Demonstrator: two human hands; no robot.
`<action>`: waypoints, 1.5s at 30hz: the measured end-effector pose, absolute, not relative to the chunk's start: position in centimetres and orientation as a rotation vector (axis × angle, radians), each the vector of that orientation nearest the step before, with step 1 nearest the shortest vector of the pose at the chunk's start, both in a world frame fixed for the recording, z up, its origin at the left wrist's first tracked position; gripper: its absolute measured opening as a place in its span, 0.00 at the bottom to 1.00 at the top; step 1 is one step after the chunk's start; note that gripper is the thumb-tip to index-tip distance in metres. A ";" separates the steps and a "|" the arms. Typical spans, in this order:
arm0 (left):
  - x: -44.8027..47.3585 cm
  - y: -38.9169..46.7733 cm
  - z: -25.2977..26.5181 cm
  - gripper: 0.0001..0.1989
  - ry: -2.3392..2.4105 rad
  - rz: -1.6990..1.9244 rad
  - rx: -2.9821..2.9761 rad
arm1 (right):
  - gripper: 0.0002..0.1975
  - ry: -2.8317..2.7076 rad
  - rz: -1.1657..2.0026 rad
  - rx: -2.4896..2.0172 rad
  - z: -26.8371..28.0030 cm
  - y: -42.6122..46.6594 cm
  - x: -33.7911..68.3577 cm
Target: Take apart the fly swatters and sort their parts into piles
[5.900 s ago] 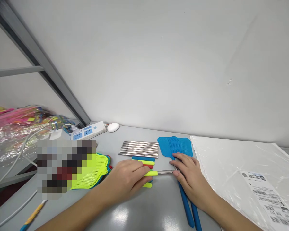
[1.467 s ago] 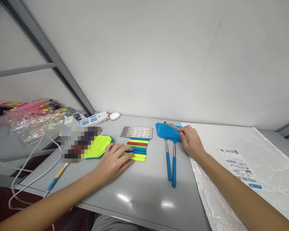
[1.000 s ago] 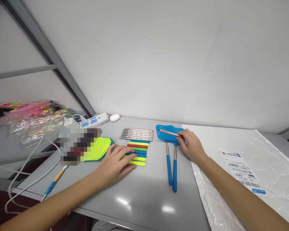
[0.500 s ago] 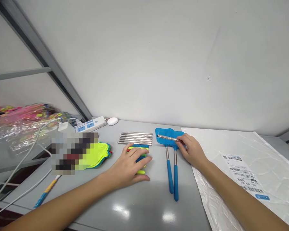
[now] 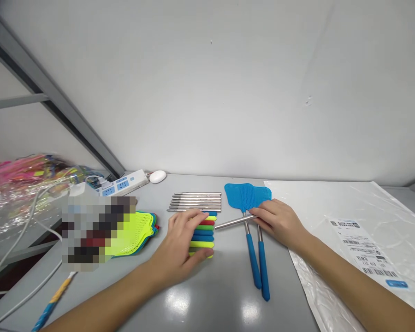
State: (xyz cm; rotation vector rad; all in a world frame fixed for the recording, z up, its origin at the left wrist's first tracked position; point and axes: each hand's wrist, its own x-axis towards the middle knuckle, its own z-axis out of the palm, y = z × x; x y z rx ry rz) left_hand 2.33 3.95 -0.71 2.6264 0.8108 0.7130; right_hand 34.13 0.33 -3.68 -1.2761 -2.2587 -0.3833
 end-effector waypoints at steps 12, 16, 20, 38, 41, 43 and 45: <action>2.4 3.2 0.3 0.12 0.757 0.691 2.518 | 0.08 -2.346 -0.204 -1.206 2.1 -3.4 30.7; 2.1 3.1 0.1 0.12 0.743 0.801 2.448 | 0.07 -1.921 0.235 -1.341 5.3 -4.3 30.9; 1.9 2.7 -0.3 0.13 0.711 0.910 2.348 | 0.08 -1.560 0.734 -1.302 6.4 -3.2 28.8; 4.1 1.6 -2.9 0.04 0.613 1.437 2.330 | 0.21 -1.413 1.086 -1.073 4.5 1.2 14.5; 3.8 1.9 -3.0 0.05 0.621 1.321 2.389 | 0.20 -1.451 1.111 -1.063 4.6 1.8 14.2; 3.5 2.1 -3.1 0.08 0.620 1.303 2.405 | 0.20 -1.484 1.087 -1.065 4.5 2.3 14.4; 3.4 2.2 -3.2 0.11 0.604 1.327 2.426 | 0.19 -1.530 1.015 -1.076 4.3 2.8 15.1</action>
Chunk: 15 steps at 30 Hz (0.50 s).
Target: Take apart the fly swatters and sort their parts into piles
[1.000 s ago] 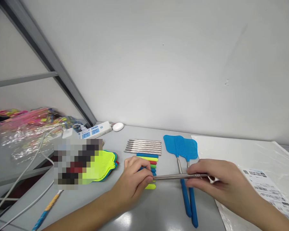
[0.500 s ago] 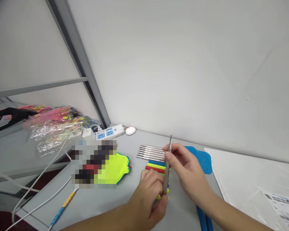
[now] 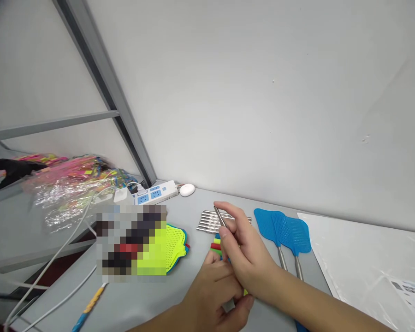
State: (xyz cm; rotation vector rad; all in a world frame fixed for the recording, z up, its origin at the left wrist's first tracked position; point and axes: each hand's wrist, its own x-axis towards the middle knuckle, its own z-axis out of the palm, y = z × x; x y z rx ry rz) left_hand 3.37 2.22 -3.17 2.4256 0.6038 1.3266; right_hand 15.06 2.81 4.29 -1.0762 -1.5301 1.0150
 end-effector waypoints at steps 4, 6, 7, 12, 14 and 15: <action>3.3 2.1 -3.7 0.15 0.455 1.339 2.599 | 0.17 -1.674 0.807 -1.173 3.8 4.2 17.1; 3.2 2.0 -4.0 0.15 0.379 1.307 2.699 | 0.17 -1.738 0.746 -1.252 3.6 5.2 18.3; 3.2 2.0 -4.2 0.14 0.355 1.288 2.727 | 0.16 -1.761 0.736 -1.289 3.5 5.9 18.8; 3.3 2.2 -4.0 0.15 0.322 1.276 2.727 | 0.16 -1.971 0.716 -1.428 2.9 10.0 20.2; 3.3 2.5 -3.7 0.15 0.294 1.304 2.731 | 0.18 -2.103 0.678 -1.484 2.7 12.0 20.2; 3.3 2.6 -3.5 0.15 0.283 1.315 2.737 | 0.19 -2.179 0.646 -1.518 2.5 13.1 20.2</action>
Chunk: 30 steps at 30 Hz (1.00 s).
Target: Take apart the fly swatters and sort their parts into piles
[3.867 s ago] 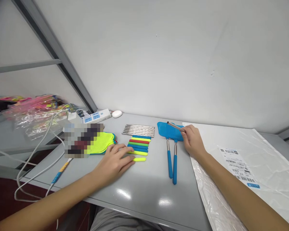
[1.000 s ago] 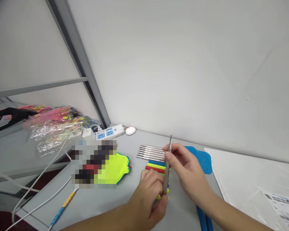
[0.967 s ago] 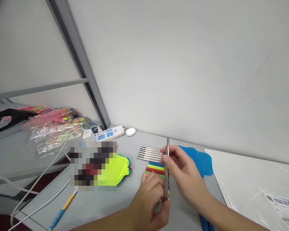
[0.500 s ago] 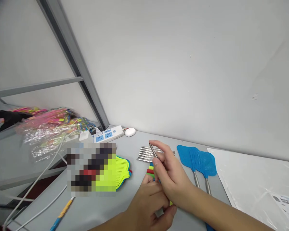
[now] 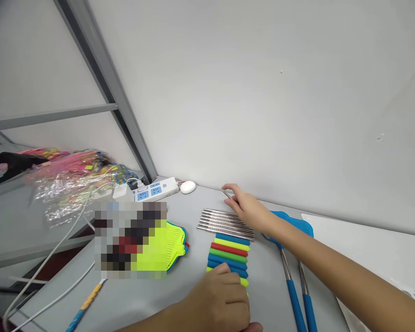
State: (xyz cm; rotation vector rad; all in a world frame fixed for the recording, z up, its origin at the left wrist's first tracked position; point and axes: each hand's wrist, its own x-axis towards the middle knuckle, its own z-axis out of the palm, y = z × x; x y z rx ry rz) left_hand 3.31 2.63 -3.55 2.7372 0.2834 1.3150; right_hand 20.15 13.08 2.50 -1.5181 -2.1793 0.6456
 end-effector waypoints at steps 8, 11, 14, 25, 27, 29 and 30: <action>2.8 3.2 -3.0 0.15 0.336 1.132 2.833 | 0.17 -2.493 0.538 -1.509 0.2 18.3 18.3; 2.8 3.2 -3.0 0.16 0.347 1.098 2.815 | 0.16 -2.479 0.496 -1.502 -0.6 18.1 17.8; 2.9 3.2 -3.1 0.16 0.341 1.124 2.807 | 0.15 -2.455 0.491 -1.529 -0.8 17.8 17.9; 1.6 3.4 -1.6 0.19 0.379 0.721 2.952 | 0.08 -2.418 0.562 -1.609 0.1 16.5 20.0; 1.3 3.4 -1.2 0.23 0.448 0.610 2.982 | 0.09 -2.411 0.583 -1.606 0.0 16.2 20.2; 1.1 3.4 -0.9 0.26 0.504 0.529 2.987 | 0.10 -2.406 0.597 -1.601 -0.1 16.1 20.4; 1.1 3.4 -0.8 0.27 0.515 0.502 2.983 | 0.10 -2.405 0.597 -1.597 -0.2 16.1 20.5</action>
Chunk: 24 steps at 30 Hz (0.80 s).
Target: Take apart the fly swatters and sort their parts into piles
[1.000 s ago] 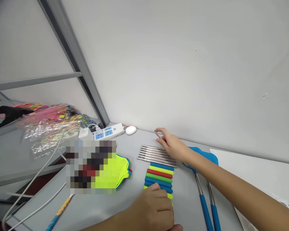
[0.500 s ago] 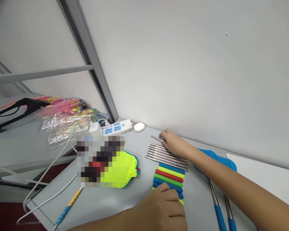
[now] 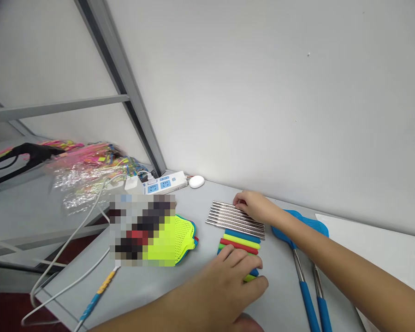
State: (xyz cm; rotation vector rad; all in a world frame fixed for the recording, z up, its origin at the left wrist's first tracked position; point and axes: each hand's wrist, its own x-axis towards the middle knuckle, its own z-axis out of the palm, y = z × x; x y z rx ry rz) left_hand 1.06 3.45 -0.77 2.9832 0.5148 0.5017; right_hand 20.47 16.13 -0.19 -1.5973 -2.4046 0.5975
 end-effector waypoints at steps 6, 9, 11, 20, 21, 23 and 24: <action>0.9 3.4 -0.6 0.29 0.506 0.401 2.989 | 0.12 -2.409 0.531 -1.578 0.0 16.0 20.5; 0.7 3.5 -0.5 0.31 0.531 0.370 2.970 | 0.13 -2.388 0.446 -1.582 1.0 14.8 21.0; 0.5 3.8 -0.3 0.33 0.548 0.366 2.942 | 0.14 -2.363 0.376 -1.556 1.8 13.0 21.9; -0.1 5.0 1.0 0.37 0.686 0.419 2.863 | 0.13 -2.075 0.257 -1.662 -0.3 0.8 30.0; 0.0 5.1 0.9 0.36 0.684 0.419 2.859 | 0.13 -2.035 0.262 -1.684 -1.0 0.0 30.8; 0.3 5.3 0.7 0.32 0.667 0.417 2.858 | 0.13 -1.957 0.251 -1.698 -2.1 -1.1 31.7; 0.5 5.4 0.5 0.29 0.651 0.415 2.859 | 0.13 -1.931 0.242 -1.694 -2.6 -1.3 32.0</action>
